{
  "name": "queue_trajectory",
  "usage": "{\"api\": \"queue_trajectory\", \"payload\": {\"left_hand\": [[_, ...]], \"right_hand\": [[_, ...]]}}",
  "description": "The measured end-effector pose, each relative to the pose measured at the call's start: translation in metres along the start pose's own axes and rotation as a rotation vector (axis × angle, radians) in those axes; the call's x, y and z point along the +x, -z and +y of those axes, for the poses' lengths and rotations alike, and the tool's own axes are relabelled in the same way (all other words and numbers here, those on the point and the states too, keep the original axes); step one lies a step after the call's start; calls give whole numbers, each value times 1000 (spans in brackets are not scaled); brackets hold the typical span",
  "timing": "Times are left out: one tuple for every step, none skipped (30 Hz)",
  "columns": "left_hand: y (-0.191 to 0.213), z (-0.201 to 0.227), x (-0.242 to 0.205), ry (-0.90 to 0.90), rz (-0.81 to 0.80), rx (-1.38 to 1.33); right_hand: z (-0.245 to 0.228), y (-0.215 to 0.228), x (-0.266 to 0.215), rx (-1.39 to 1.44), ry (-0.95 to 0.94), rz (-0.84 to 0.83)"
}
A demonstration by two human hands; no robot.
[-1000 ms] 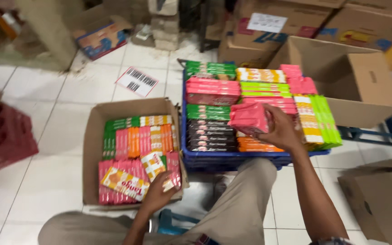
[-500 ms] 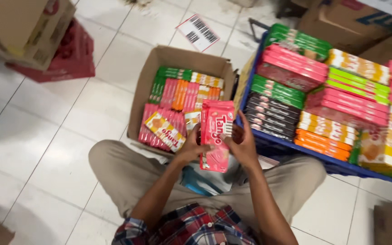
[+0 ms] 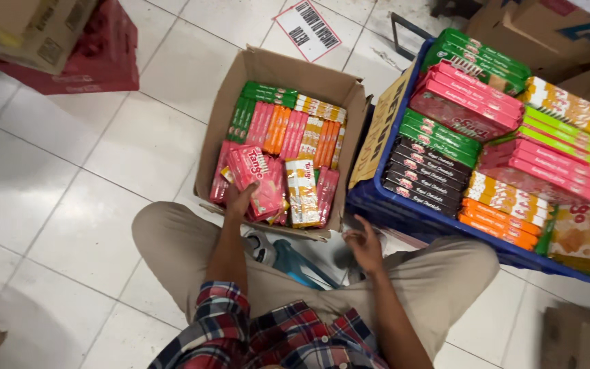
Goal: The person sits on a low stool and transfers small snack packets from a blue crate into a cardboard box. They handle the packets by hand, picking them up from the crate and placing them into the box, occasionally adjusting the arrangement of the packets within the box.
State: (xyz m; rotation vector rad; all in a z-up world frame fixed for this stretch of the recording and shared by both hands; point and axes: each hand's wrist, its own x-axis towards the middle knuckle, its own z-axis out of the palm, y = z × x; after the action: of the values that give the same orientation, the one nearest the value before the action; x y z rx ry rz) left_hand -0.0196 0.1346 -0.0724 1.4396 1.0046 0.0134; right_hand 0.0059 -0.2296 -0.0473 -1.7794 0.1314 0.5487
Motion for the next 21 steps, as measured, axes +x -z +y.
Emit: {"api": "queue_trajectory", "payload": {"left_hand": [[-3,-6,3,18,6,-21],[-5,-8,5,22,2,-25],[-7,-10,6,26,38,57],[-4,-9,11,24,82,142],[-7,-12,10,22,85,141],[-9,-15,9,29,134,216],[-11,-18,7,36,184,291],[-14,-20,5,34,183,294],[-16,-21,3,-161,287,352],[-19,-22,2,-358,392,404],[-19,-20,-4,-361,394,405],[-20,-16,-9,-455,401,569],[-22,-12,-14,-549,407,734],[-25,-10,-18,-561,402,730],[-29,-9,-23,-597,334,775],[-35,-7,-27,-641,258,820],[-40,-7,-30,-660,246,816],[-46,-5,-32,-779,241,846],[-53,-3,-33,-898,236,873],[-61,-3,-38,-924,219,867],[-69,-3,-42,-995,166,819]], "right_hand": [[1,0,1,15,10,1],[4,3,1,9,8,5],[6,7,0,-120,-27,-2],[8,6,3,-242,-58,-15],[9,6,7,-240,-55,-17],[10,4,9,-298,-80,-22],[12,2,10,-357,-106,-26],[13,3,10,-354,-107,-25],[14,4,9,-390,-92,-27],[14,6,11,-427,-73,-29],[14,6,9,-425,-71,-29],[13,6,9,-443,-80,-17],[12,8,9,-460,-90,-5],[12,7,7,-457,-86,7],[12,8,6,-412,-57,-6],[12,9,3,-364,-28,-9],[12,6,3,-358,-25,13],[12,4,4,-326,22,3],[12,2,6,-295,70,-7],[12,3,6,-288,74,22],[13,4,6,-195,95,11]]}}
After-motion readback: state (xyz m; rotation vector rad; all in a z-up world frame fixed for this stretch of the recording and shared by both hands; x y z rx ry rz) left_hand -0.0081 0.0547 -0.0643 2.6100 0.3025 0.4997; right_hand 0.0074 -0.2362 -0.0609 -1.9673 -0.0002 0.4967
